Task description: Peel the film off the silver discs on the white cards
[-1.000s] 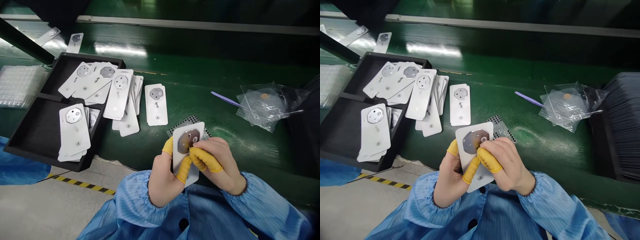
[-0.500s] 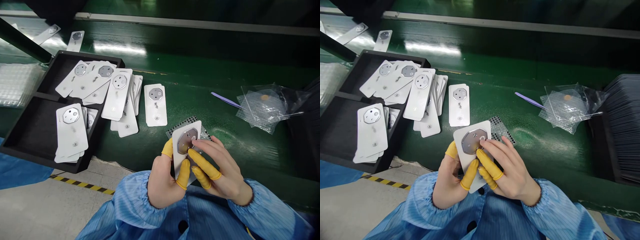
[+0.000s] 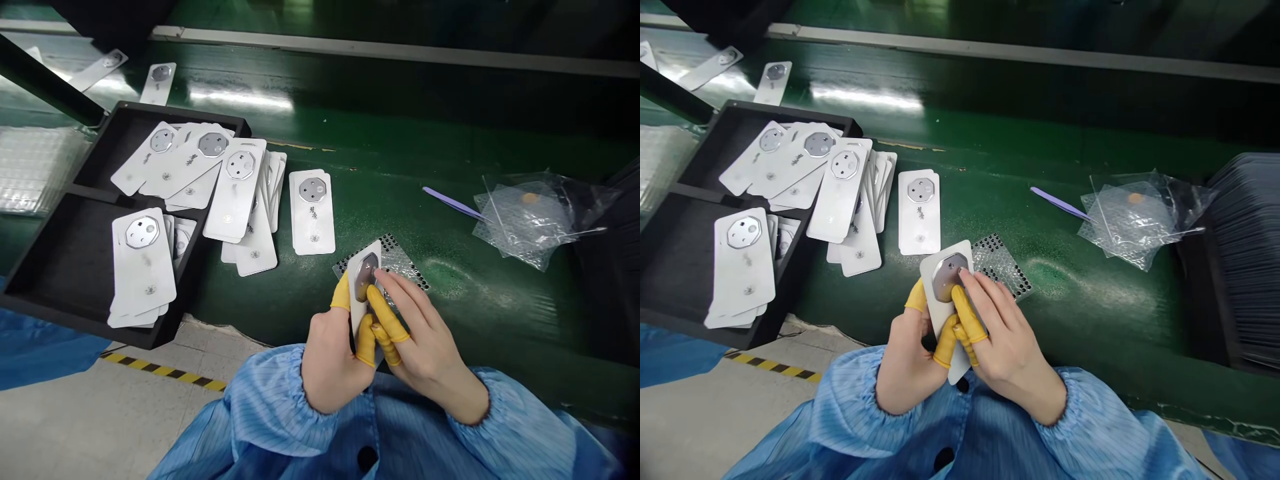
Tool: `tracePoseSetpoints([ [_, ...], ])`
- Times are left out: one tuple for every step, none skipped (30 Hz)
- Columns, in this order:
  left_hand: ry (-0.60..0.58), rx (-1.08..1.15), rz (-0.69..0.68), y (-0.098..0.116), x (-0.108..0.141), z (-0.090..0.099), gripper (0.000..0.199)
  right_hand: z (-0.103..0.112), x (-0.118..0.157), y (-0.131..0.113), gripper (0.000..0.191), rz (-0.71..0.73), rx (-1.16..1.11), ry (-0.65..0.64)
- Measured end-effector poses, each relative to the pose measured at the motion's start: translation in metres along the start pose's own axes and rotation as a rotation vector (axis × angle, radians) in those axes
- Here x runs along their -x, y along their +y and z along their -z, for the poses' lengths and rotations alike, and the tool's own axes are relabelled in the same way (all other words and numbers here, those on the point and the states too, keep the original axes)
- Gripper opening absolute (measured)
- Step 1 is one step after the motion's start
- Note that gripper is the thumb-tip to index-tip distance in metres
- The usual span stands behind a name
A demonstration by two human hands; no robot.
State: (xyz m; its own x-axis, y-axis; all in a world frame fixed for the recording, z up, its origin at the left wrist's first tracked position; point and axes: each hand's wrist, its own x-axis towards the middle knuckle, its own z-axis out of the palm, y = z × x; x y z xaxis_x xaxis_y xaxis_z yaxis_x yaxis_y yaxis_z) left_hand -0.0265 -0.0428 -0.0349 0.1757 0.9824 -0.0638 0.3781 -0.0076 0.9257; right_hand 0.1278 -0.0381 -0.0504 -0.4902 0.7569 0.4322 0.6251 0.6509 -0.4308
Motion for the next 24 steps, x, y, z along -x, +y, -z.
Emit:
tracePoseSetpoints([
  [-0.005,0.030,0.008,-0.001,-0.002,0.000,0.057,0.001,0.000,0.003,0.048,-0.005,-0.072,0.014],
  [0.001,0.081,0.013,-0.002,-0.004,0.002,0.060,0.003,0.000,0.006,0.048,-0.030,-0.152,0.034],
  [0.036,0.144,0.015,-0.004,-0.006,0.005,0.066,0.005,0.000,0.010,0.048,-0.070,-0.221,0.072],
  [0.096,0.204,0.014,-0.006,-0.009,0.010,0.074,0.006,0.002,0.015,0.049,-0.119,-0.260,0.114],
  [0.176,0.246,0.017,-0.009,-0.011,0.016,0.080,0.007,0.004,0.021,0.050,-0.171,-0.259,0.140],
  [0.264,0.259,0.023,-0.014,-0.013,0.024,0.082,0.006,0.008,0.026,0.052,-0.217,-0.220,0.141],
  [0.339,0.245,0.038,-0.019,-0.014,0.032,0.078,0.004,0.012,0.032,0.053,-0.248,-0.158,0.121],
  [0.390,0.219,0.068,-0.024,-0.014,0.040,0.068,0.000,0.017,0.038,0.051,-0.264,-0.093,0.087],
  [0.408,0.193,0.113,-0.029,-0.013,0.047,0.054,-0.005,0.022,0.043,0.046,-0.270,-0.050,0.041],
  [0.397,0.176,0.166,-0.034,-0.012,0.053,0.041,-0.010,0.027,0.047,0.040,-0.276,-0.039,0.005],
  [0.370,0.169,0.221,-0.037,-0.010,0.056,0.033,-0.014,0.031,0.051,0.035,-0.282,-0.050,0.003],
  [0.332,0.171,0.271,-0.038,-0.009,0.058,0.030,-0.018,0.033,0.053,0.032,-0.289,-0.075,0.028],
  [0.283,0.173,0.310,-0.039,-0.008,0.057,0.032,-0.020,0.034,0.054,0.031,-0.301,-0.105,0.064],
  [0.224,0.173,0.337,-0.038,-0.008,0.053,0.035,-0.020,0.032,0.053,0.032,-0.318,-0.134,0.105],
  [0.154,0.170,0.353,-0.036,-0.008,0.049,0.039,-0.019,0.030,0.052,0.032,-0.338,-0.162,0.147],
  [0.084,0.167,0.359,-0.034,-0.009,0.043,0.043,-0.016,0.027,0.049,0.032,-0.362,-0.187,0.186],
  [0.015,0.167,0.353,-0.032,-0.010,0.036,0.047,-0.013,0.023,0.046,0.032,-0.383,-0.210,0.216],
  [-0.043,0.175,0.336,-0.030,-0.012,0.028,0.051,-0.010,0.019,0.043,0.031,-0.397,-0.231,0.235],
  [-0.085,0.196,0.309,-0.028,-0.014,0.021,0.052,-0.007,0.015,0.040,0.030,-0.400,-0.246,0.241],
  [-0.105,0.234,0.283,-0.027,-0.016,0.013,0.051,-0.005,0.012,0.037,0.030,-0.389,-0.256,0.232],
  [-0.110,0.287,0.267,-0.026,-0.018,0.006,0.048,-0.004,0.010,0.034,0.031,-0.366,-0.256,0.217],
  [-0.109,0.351,0.264,-0.025,-0.020,0.000,0.044,-0.003,0.009,0.032,0.032,-0.335,-0.243,0.208],
  [-0.105,0.413,0.274,-0.025,-0.022,-0.005,0.040,-0.003,0.008,0.031,0.035,-0.303,-0.212,0.208],
  [-0.099,0.464,0.290,-0.024,-0.023,-0.009,0.039,-0.003,0.009,0.030,0.037,-0.270,-0.170,0.219],
])
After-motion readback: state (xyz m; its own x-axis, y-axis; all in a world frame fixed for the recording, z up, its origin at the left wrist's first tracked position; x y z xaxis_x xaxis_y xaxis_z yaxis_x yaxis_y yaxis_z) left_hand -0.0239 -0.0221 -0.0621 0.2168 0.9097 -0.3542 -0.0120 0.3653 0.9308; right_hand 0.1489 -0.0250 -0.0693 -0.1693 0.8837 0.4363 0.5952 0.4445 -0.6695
